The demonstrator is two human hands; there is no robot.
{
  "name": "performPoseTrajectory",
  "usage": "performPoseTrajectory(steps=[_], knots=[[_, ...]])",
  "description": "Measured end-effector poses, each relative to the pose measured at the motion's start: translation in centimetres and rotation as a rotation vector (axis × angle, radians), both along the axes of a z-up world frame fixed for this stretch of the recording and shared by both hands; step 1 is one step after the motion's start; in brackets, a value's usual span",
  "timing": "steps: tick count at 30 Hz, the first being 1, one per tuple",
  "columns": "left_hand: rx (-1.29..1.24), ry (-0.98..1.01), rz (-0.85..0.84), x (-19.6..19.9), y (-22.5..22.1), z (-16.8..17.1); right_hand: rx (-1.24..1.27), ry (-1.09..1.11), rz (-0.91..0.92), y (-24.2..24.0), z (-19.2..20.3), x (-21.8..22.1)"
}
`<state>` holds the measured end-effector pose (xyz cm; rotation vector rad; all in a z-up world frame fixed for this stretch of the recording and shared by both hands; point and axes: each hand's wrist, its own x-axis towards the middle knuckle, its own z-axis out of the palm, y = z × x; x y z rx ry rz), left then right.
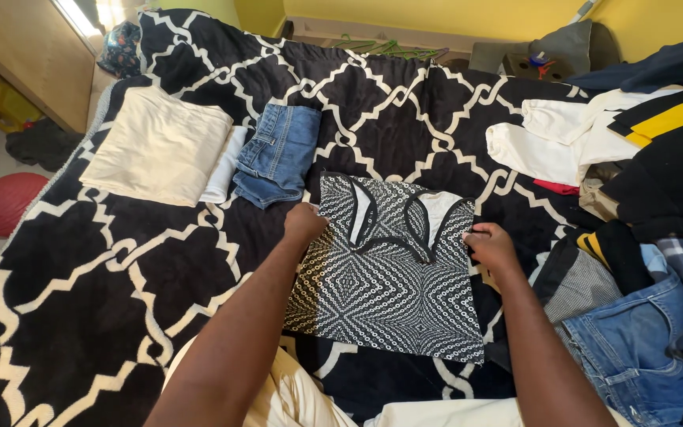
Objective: Folding various pieces of clothing including a patterned top and a sweatshirt on a bed
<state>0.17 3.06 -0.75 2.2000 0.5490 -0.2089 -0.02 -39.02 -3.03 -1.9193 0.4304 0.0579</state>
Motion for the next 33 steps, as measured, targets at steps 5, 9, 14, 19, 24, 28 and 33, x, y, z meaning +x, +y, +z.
performPoseTrajectory(steps=[5, 9, 14, 19, 24, 28, 33], knots=[[-0.050, -0.044, 0.032, 0.9, 0.1, -1.7, 0.111, -0.026, 0.013, 0.6, 1.4, -1.1], [-0.156, -0.094, 0.075, -0.4, -0.8, 0.0, 0.218, -0.087, 0.062, 1.5, 2.8, -1.7], [-0.206, -0.159, 0.031, -0.3, -0.9, -0.8, 0.335, -0.175, 0.083, 2.0, 2.4, -1.0], [-0.227, -0.219, 0.056, 2.0, 0.0, -5.1, 0.537, -0.206, 0.086, 0.1, -1.8, 3.1], [-0.387, -0.359, 0.026, -1.4, -1.8, 0.8, 0.521, -0.208, 0.069, 1.5, 1.1, 2.1], [-0.534, -0.393, 0.017, 0.4, -1.2, -1.3, 0.507, -0.216, 0.059, 1.3, 1.3, 2.0], [-0.566, -0.336, 0.005, 0.4, -0.6, 0.3, 0.482, -0.211, 0.081, 1.8, 1.8, 1.7]])
